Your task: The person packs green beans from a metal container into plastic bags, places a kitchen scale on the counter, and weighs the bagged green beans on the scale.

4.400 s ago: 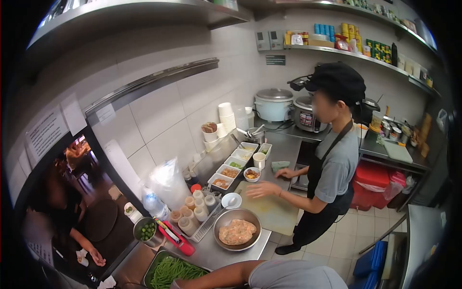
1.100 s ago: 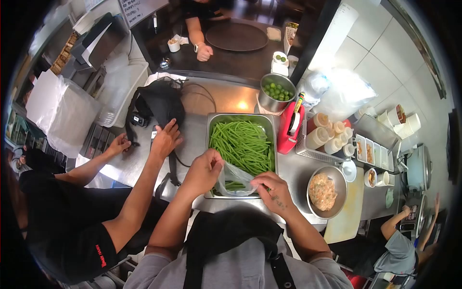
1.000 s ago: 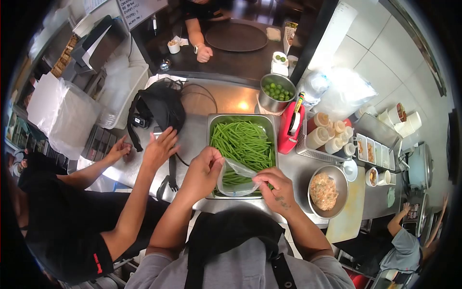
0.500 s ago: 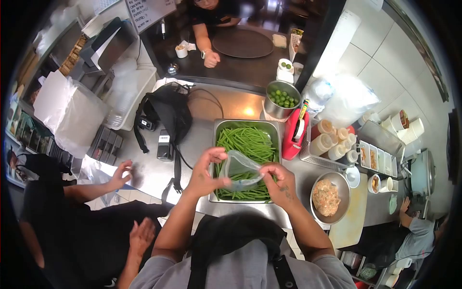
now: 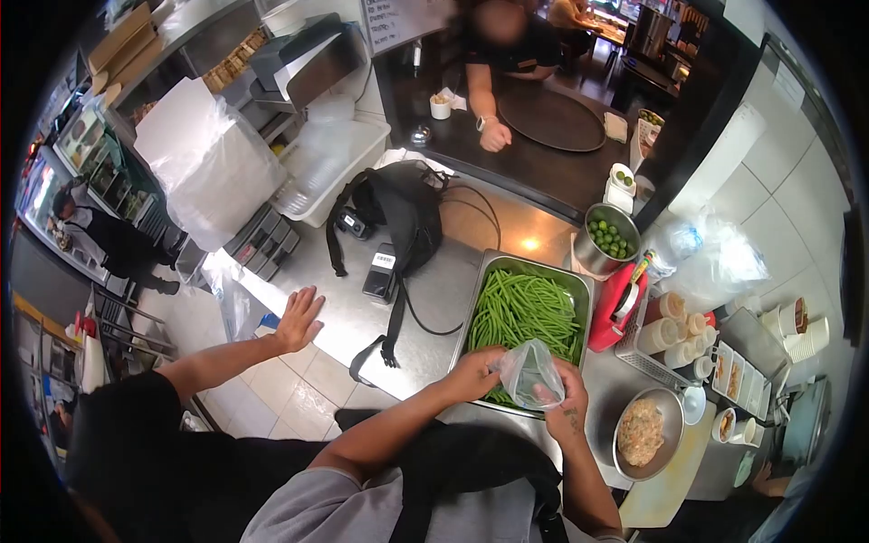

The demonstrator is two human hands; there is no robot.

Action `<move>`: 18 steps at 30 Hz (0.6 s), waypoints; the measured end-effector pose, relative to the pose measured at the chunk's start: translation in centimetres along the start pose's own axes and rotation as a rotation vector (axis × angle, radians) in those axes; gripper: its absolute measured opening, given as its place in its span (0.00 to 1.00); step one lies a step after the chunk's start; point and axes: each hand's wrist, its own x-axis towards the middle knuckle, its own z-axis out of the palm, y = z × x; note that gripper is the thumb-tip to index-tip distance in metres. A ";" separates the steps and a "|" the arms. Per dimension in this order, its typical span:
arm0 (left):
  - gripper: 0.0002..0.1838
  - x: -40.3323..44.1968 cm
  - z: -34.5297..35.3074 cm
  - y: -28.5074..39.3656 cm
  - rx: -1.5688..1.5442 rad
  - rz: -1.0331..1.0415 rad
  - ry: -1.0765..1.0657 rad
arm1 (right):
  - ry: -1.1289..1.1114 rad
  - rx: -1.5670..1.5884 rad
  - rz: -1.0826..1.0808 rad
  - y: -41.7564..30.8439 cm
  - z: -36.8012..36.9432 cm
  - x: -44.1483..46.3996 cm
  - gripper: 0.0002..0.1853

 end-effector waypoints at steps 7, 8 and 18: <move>0.15 -0.6 0.5 -5.4 0.264 0.320 0.121 | 0.051 0.089 -0.114 2.7 0.4 -1.2 0.21; 0.15 -0.1 0.5 -3.2 0.436 0.355 0.169 | -0.031 -0.212 -0.136 4.1 -0.1 -0.9 0.22; 0.09 -0.4 -1.8 -8.9 0.362 0.030 0.298 | 0.277 -0.102 -0.018 2.5 -0.3 -0.6 0.03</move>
